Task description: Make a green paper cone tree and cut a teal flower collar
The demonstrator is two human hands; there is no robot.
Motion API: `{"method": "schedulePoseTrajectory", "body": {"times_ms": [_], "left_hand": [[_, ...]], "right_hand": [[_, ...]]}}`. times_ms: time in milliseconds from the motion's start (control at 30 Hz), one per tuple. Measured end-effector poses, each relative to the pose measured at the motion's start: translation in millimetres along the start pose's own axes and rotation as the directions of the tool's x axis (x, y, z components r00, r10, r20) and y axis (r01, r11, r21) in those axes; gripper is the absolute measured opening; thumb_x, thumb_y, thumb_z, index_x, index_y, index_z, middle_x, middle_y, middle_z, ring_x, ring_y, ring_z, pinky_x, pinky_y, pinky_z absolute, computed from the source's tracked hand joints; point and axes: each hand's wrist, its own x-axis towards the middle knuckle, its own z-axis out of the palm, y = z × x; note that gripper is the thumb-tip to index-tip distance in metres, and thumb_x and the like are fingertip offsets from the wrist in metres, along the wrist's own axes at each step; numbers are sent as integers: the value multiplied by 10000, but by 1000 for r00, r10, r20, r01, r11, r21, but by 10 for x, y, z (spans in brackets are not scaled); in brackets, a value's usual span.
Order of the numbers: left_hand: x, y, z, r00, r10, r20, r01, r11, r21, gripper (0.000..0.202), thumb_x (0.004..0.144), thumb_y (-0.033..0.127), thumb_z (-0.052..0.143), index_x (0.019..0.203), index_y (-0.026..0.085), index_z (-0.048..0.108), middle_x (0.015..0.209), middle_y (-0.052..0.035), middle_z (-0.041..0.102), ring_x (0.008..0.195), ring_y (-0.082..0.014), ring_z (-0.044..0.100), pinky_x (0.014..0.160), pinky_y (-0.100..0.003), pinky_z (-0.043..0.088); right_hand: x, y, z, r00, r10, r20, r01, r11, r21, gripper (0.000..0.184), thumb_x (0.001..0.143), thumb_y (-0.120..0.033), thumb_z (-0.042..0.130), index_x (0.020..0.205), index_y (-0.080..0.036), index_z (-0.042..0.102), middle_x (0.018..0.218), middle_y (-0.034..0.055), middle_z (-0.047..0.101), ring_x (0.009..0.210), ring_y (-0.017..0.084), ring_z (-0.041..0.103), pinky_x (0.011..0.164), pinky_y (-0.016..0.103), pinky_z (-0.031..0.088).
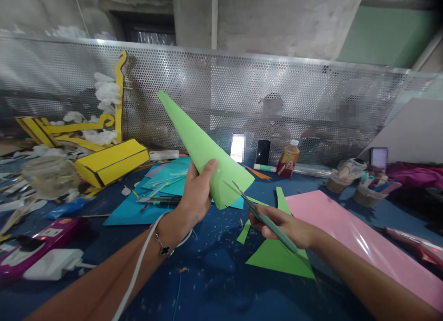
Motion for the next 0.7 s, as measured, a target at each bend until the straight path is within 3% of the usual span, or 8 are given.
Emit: {"method": "schedulePoseTrajectory", "body": {"times_ms": [333, 700], "left_hand": [[-9, -13, -3, 1000, 21, 8, -21, 1000, 17, 444, 758, 369, 878, 1109, 233, 642, 1130, -48, 758, 1012, -252, 736, 885, -393, 631], [21, -24, -29, 999, 29, 18, -29, 1000, 9, 460, 801, 377, 858, 1195, 263, 649, 1217, -53, 751, 1042, -266, 740, 923, -406, 634]], "right_hand": [[23, -48, 34, 999, 36, -35, -38, 999, -35, 579, 859, -753, 640, 951, -198, 499, 901, -4, 449, 807, 160, 412, 739, 312, 387], [36, -164, 57, 993, 81, -85, -87, 994, -66, 555, 881, -733, 618, 871, -188, 519, 811, -14, 431, 747, 152, 384, 698, 300, 357]]}}
